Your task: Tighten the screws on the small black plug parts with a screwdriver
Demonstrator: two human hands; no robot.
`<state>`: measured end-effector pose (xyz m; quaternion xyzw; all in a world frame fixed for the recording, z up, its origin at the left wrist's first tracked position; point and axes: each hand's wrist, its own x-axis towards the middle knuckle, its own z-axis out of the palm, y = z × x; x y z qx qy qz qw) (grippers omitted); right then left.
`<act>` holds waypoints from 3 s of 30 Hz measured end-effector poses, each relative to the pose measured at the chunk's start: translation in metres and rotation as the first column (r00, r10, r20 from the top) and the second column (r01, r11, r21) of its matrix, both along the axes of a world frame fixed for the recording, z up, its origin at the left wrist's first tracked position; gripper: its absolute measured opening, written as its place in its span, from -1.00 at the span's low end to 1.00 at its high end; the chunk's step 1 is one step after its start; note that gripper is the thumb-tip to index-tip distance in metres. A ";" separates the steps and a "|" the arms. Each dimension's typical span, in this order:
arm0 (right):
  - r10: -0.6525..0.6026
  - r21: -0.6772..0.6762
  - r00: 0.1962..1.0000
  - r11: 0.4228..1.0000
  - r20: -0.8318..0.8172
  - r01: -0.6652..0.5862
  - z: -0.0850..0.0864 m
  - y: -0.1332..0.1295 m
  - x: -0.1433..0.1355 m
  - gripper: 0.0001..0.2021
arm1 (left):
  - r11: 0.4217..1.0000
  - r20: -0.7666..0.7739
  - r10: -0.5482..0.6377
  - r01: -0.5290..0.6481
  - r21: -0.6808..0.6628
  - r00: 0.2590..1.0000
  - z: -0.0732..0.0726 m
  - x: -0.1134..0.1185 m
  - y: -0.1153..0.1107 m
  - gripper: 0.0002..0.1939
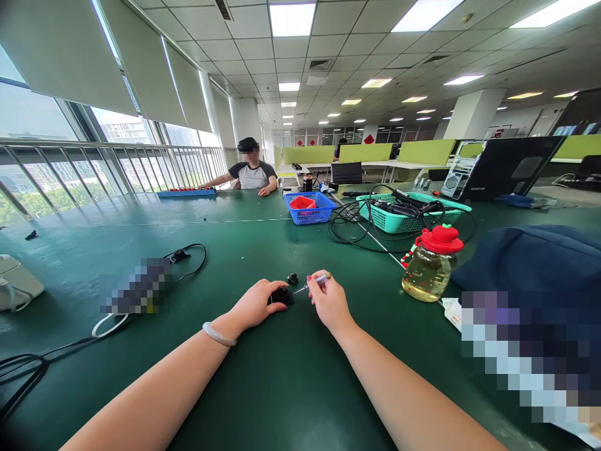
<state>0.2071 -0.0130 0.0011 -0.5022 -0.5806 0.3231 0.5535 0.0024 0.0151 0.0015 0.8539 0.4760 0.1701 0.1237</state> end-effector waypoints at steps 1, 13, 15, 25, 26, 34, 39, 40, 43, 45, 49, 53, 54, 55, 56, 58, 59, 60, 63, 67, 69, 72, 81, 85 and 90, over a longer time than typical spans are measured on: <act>0.009 0.008 0.999 1.000 0.033 -0.009 0.001 -0.002 -0.001 -0.61 | 1.000 -0.007 -0.007 0.007 0.002 1.000 0.001 0.000 0.000 -0.46; -0.059 0.372 0.900 0.921 0.433 -0.118 0.012 -0.016 -0.009 -0.87 | 0.998 -0.069 -0.043 0.046 0.046 0.997 0.005 0.001 -0.002 -0.50; -0.055 0.396 0.916 0.911 0.398 -0.117 0.010 -0.016 -0.010 -0.90 | 0.998 -0.075 -0.034 0.038 0.057 0.997 0.004 0.001 -0.002 -0.50; -0.036 0.294 0.966 0.955 0.254 -0.041 0.004 -0.014 -0.008 -0.78 | 0.997 -0.090 -0.025 0.032 0.075 0.996 0.003 0.002 0.000 -0.48; -0.034 0.288 0.968 0.957 0.250 -0.040 0.003 -0.013 -0.008 -0.74 | 0.997 -0.087 -0.023 0.030 0.075 0.996 0.003 0.002 0.000 -0.48; -0.050 0.247 0.950 0.969 0.309 -0.029 0.002 -0.010 -0.005 -0.65 | 0.996 -0.081 -0.026 0.033 0.082 0.996 0.003 0.002 -0.001 -0.49; -0.066 0.298 0.951 0.954 0.304 -0.029 0.005 -0.015 -0.004 -0.76 | 0.998 -0.084 -0.012 0.016 0.057 0.996 0.004 0.002 -0.001 -0.47; -0.062 0.331 0.952 0.943 0.301 -0.043 0.005 -0.016 -0.005 -0.77 | 0.998 -0.084 -0.011 0.016 0.054 0.996 0.004 0.002 -0.001 -0.47; -0.016 0.428 0.931 0.891 0.366 -0.153 0.005 -0.021 -0.008 -0.76 | 0.998 -0.089 -0.020 0.025 0.054 0.996 0.004 0.002 0.000 -0.48; 0.019 0.471 0.900 0.847 0.435 -0.246 0.004 -0.022 -0.011 -0.73 | 0.998 -0.091 -0.032 0.037 0.056 0.995 0.004 0.002 0.000 -0.49; 0.074 0.474 0.869 0.814 0.489 -0.336 0.003 -0.022 -0.014 -0.73 | 0.995 -0.098 -0.067 0.075 0.071 0.993 0.005 0.002 -0.001 -0.57; 0.097 0.394 0.855 0.857 0.510 -0.332 0.007 -0.023 -0.013 -0.80 | 0.991 -0.098 -0.090 0.099 0.086 0.991 0.005 0.002 -0.002 -0.62; 0.095 0.380 0.854 0.866 0.511 -0.324 0.008 -0.023 -0.013 -0.81 | 0.991 -0.095 -0.089 0.098 0.087 0.991 0.005 0.002 -0.002 -0.62; 0.089 0.374 0.856 0.873 0.509 -0.313 0.009 -0.024 -0.012 -0.83 | 0.992 -0.092 -0.088 0.096 0.087 0.992 0.004 0.002 -0.001 -0.61; 0.076 0.379 0.863 0.877 0.499 -0.296 0.010 -0.025 -0.012 -0.85 | 0.992 -0.089 -0.087 0.095 0.087 0.992 0.004 0.002 -0.001 -0.60; 0.028 0.415 0.889 0.878 0.457 -0.240 0.011 -0.026 -0.011 -0.86 | 0.993 -0.081 -0.080 0.087 0.086 0.994 0.002 0.001 -0.001 -0.57; -0.004 0.436 0.903 0.877 0.431 -0.204 0.011 -0.027 -0.011 -0.86 | 0.993 -0.077 -0.074 0.080 0.083 0.994 0.002 0.001 0.000 -0.56; -0.035 0.452 0.912 0.876 0.408 -0.169 0.011 -0.027 -0.011 -0.85 | 0.994 -0.075 -0.067 0.073 0.081 0.995 0.001 0.001 0.000 -0.55; -0.081 0.460 0.915 0.879 0.396 -0.122 0.011 -0.025 -0.010 -0.86 | 0.995 -0.073 -0.048 0.054 0.080 0.996 0.000 0.000 0.000 -0.53; -0.088 0.443 0.907 0.889 0.412 -0.115 0.009 -0.021 -0.010 -0.88 | 0.996 -0.068 -0.040 0.046 0.077 0.997 0.000 0.001 -0.002 -0.53; -0.089 0.433 0.905 0.894 0.417 -0.112 0.008 -0.020 -0.011 -0.88 | 0.996 -0.058 -0.049 0.053 0.075 0.997 0.001 0.001 -0.003 -0.53; -0.080 0.439 0.908 0.890 0.411 -0.120 0.007 -0.020 -0.010 -0.89 | 0.993 -0.019 -0.075 0.076 0.089 0.997 0.002 0.001 -0.004 -0.55; -0.230 0.467 0.963 0.873 0.141 0.140 0.007 -0.015 -0.002 -0.88 | 0.978 0.140 0.011 -0.040 0.206 0.990 0.004 0.004 -0.006 -0.48; -0.225 0.334 0.965 0.927 0.137 0.169 0.000 -0.001 0.006 -0.88 | 0.961 0.022 0.171 -0.172 0.215 0.985 -0.002 0.004 -0.006 -0.55; -0.185 0.188 0.978 0.968 0.092 0.165 -0.012 0.013 0.012 -0.87 | 0.944 -0.066 0.267 -0.247 0.221 0.961 -0.009 0.000 -0.003 -0.61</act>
